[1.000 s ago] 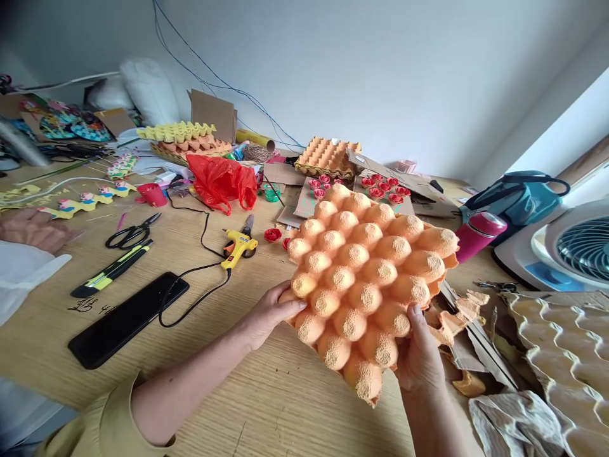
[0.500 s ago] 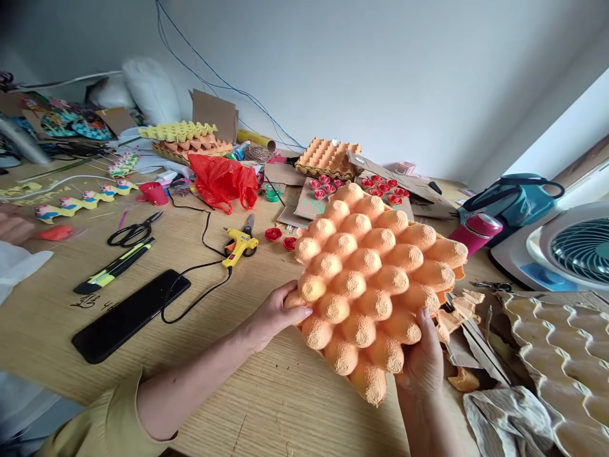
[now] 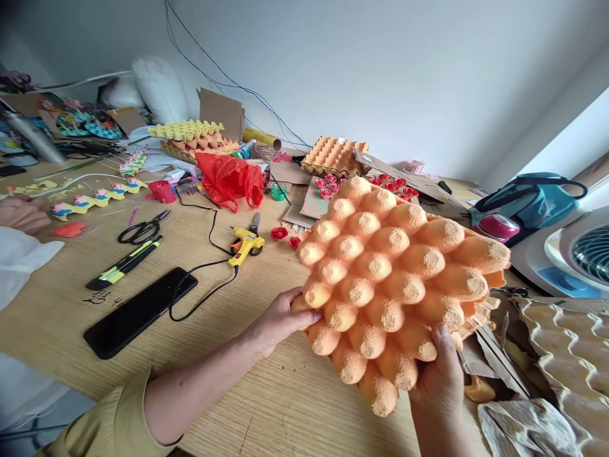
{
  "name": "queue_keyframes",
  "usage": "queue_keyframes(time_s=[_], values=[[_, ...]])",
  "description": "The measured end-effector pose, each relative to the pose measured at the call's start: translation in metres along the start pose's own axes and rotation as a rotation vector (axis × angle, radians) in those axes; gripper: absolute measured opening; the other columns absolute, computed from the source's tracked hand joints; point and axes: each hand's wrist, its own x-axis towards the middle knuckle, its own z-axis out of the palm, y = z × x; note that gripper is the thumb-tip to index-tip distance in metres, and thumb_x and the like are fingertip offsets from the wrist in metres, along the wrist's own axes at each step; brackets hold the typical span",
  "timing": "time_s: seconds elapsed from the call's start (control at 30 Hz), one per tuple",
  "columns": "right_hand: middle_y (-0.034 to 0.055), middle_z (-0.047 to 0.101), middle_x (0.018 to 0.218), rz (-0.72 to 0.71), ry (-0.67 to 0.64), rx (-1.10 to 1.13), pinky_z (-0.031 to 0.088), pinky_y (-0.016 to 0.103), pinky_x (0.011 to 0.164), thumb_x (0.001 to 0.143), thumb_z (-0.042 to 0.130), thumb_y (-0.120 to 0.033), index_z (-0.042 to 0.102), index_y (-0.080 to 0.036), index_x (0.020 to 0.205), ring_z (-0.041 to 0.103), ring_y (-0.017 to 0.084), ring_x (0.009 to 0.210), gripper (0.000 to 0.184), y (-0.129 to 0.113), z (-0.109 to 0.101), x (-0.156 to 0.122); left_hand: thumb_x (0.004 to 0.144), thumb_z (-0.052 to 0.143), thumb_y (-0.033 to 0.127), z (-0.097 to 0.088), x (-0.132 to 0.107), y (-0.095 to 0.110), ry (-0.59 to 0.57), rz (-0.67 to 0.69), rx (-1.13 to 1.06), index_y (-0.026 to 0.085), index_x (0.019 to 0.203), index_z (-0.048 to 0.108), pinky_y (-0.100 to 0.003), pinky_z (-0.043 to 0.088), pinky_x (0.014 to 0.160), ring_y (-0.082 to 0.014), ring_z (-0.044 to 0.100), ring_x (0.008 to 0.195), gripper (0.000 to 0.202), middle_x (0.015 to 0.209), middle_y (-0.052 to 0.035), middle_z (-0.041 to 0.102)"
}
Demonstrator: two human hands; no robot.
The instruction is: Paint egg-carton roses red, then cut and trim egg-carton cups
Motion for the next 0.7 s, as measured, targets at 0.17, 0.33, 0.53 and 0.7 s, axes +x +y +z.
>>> queue_keyframes(time_s=[0.17, 0.33, 0.53, 0.7], values=[[0.0024, 0.076, 0.108, 0.007, 0.082, 0.007, 0.064, 0.047, 0.089, 0.068, 0.082, -0.052, 0.074, -0.030, 0.105, 0.072, 0.024, 0.091, 0.043, -0.005, 0.001, 0.002, 0.065, 0.079, 0.023, 0.002, -0.001, 0.002, -0.021, 0.020, 0.012, 0.011, 0.096, 0.071, -0.030, 0.048, 0.073, -0.0193, 0.062, 0.085, 0.035, 0.093, -0.0074, 0.071], [0.0028, 0.077, 0.105, 0.037, 0.091, -0.009, 0.062, 0.048, 0.093, 0.070, 0.081, -0.052, 0.074, -0.029, 0.106, 0.073, 0.026, 0.095, 0.043, -0.010, 0.003, 0.001, 0.063, 0.079, 0.023, 0.002, -0.003, 0.006, -0.040, -0.003, 0.004, 0.011, 0.096, 0.072, -0.030, 0.046, 0.073, -0.0190, 0.061, 0.084, 0.036, 0.092, -0.0071, 0.070], [0.0023, 0.077, 0.101, -0.011, 0.122, -0.031, 0.062, 0.047, 0.095, 0.071, 0.081, -0.049, 0.075, -0.030, 0.110, 0.074, 0.025, 0.082, 0.044, -0.018, 0.010, 0.000, 0.060, 0.081, 0.023, 0.005, -0.006, 0.010, -0.055, -0.022, -0.041, 0.012, 0.092, 0.070, -0.030, 0.043, 0.073, -0.0177, 0.058, 0.081, 0.035, 0.087, -0.0046, 0.068], [0.0033, 0.078, 0.105, 0.038, 0.170, -0.043, 0.062, 0.051, 0.097, 0.074, 0.077, -0.049, 0.076, -0.035, 0.104, 0.075, 0.030, 0.091, 0.034, -0.024, 0.005, 0.000, 0.060, 0.082, 0.023, 0.011, -0.010, 0.011, -0.078, -0.024, -0.062, 0.013, 0.090, 0.069, -0.030, 0.043, 0.073, -0.0174, 0.057, 0.081, 0.034, 0.085, -0.0029, 0.066]])
